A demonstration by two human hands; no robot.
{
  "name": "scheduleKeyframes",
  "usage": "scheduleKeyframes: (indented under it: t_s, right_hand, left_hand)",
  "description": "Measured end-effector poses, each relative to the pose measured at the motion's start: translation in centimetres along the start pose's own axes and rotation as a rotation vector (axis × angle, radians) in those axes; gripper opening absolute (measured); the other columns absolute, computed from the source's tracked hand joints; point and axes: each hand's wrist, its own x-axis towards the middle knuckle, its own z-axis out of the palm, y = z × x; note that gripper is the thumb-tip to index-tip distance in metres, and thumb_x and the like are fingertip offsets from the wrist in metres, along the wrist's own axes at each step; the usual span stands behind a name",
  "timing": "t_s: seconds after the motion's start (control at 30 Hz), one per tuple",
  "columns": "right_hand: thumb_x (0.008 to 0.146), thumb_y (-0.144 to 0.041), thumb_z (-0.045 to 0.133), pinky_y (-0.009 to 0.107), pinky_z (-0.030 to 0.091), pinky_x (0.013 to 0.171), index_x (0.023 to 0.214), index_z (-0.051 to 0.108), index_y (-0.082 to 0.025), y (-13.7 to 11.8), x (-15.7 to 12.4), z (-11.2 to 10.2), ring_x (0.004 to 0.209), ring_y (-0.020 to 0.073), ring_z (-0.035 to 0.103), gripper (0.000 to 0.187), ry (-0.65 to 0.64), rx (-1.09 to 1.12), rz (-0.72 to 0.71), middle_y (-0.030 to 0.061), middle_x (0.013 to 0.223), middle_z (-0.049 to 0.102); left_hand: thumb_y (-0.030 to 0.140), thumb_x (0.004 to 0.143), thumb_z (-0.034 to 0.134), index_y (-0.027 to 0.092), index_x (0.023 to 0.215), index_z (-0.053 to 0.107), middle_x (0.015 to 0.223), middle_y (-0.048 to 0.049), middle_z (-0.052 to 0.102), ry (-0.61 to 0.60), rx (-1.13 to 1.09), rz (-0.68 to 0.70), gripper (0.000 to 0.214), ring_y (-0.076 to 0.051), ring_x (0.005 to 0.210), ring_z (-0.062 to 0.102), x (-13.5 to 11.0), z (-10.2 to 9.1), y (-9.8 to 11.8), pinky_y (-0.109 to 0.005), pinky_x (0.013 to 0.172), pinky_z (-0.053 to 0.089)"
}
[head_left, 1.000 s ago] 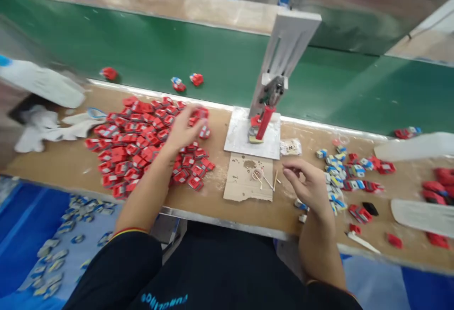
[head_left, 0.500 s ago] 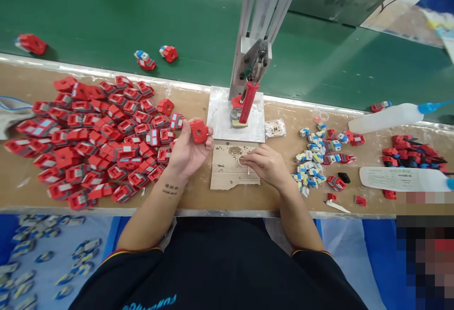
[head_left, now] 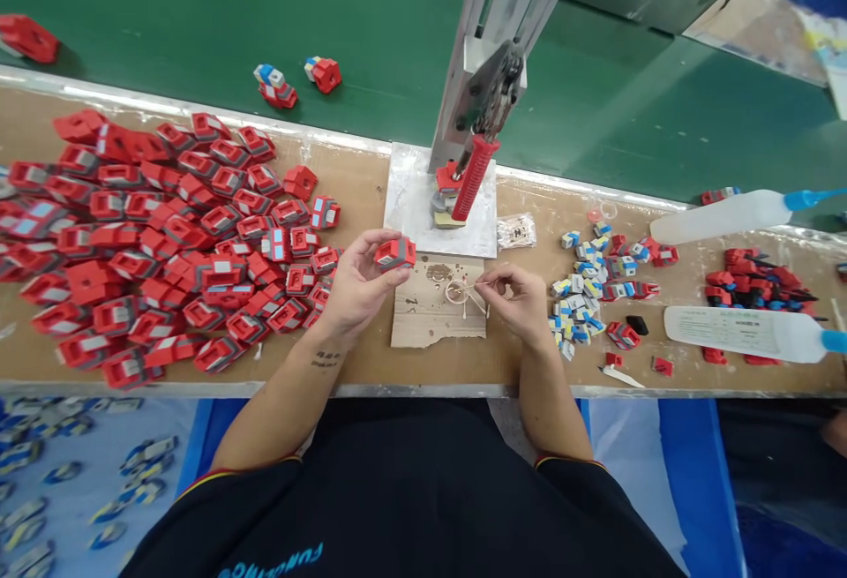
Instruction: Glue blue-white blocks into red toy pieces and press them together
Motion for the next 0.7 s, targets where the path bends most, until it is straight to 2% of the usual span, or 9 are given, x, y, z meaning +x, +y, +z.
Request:
scheduleKeyframes:
  t_s: [0.1,0.2,0.33,0.43,0.57,0.7]
  right_hand:
    - [0.086,-0.044,0.078,0.031,0.046,0.056,0.076,0.072,-0.025,0.1,0.1,0.0,0.056,0.0145,0.053,0.023,0.006,0.012,0.035,0.0024,0.072,0.077]
    - [0.083,-0.040,0.078,0.030,0.043,0.055,0.074,0.071,-0.024,0.0,0.2,0.0,0.055,0.0136,0.050,0.019,0.001,0.038,0.051,0.0018,0.070,0.076]
    - [0.081,-0.042,0.080,0.030,0.040,0.054,0.074,0.070,-0.025,-0.2,0.2,-0.3,0.055,0.0141,0.050,0.021,0.012,0.072,0.091,0.0012,0.067,0.074]
    - [0.079,-0.041,0.082,0.030,0.042,0.056,0.075,0.071,-0.024,-0.2,0.2,-0.4,0.057,0.0144,0.052,0.020,0.034,0.134,0.111,0.0014,0.067,0.073]
    - [0.077,-0.039,0.084,0.029,0.040,0.055,0.075,0.071,-0.024,-0.1,0.1,-0.3,0.056,0.0134,0.050,0.020,0.043,0.187,0.135,0.0008,0.066,0.071]
    - [0.075,-0.043,0.088,0.028,0.040,0.054,0.074,0.069,-0.024,0.0,0.2,-0.1,0.056,0.0122,0.050,0.027,0.050,0.232,0.163,0.0010,0.068,0.074]
  left_hand:
    - [0.042,0.070,0.102,0.029,0.118,0.078,0.125,-0.0073,0.079,0.016,0.001,-0.002,0.055,-0.021,0.104,0.077,0.0,-0.1,-0.2,-0.036,0.095,0.066]
    - [0.043,0.071,0.101,0.029,0.122,0.080,0.119,-0.0074,0.081,0.019,-0.013,-0.013,0.057,-0.022,0.104,0.079,-0.1,0.0,-0.3,-0.038,0.097,0.067]
    - [0.044,0.072,0.102,0.029,0.123,0.079,0.117,-0.0060,0.081,0.010,0.004,0.002,0.057,-0.020,0.103,0.079,-0.2,0.4,-0.5,-0.036,0.097,0.067]
    - [0.049,0.074,0.101,0.027,0.119,0.077,0.114,-0.0060,0.080,0.012,0.023,0.031,0.055,-0.019,0.097,0.078,-0.2,0.6,-0.6,-0.033,0.089,0.066]
    - [0.059,0.084,0.092,0.025,0.113,0.076,0.094,-0.0027,0.079,0.007,-0.083,0.007,0.047,-0.015,0.078,0.074,-0.1,0.9,-0.4,-0.029,0.072,0.062]
    - [0.059,0.084,0.092,0.024,0.110,0.075,0.099,-0.0030,0.079,0.042,-0.222,-0.068,0.046,-0.012,0.073,0.073,0.1,1.1,0.0,-0.024,0.064,0.059]
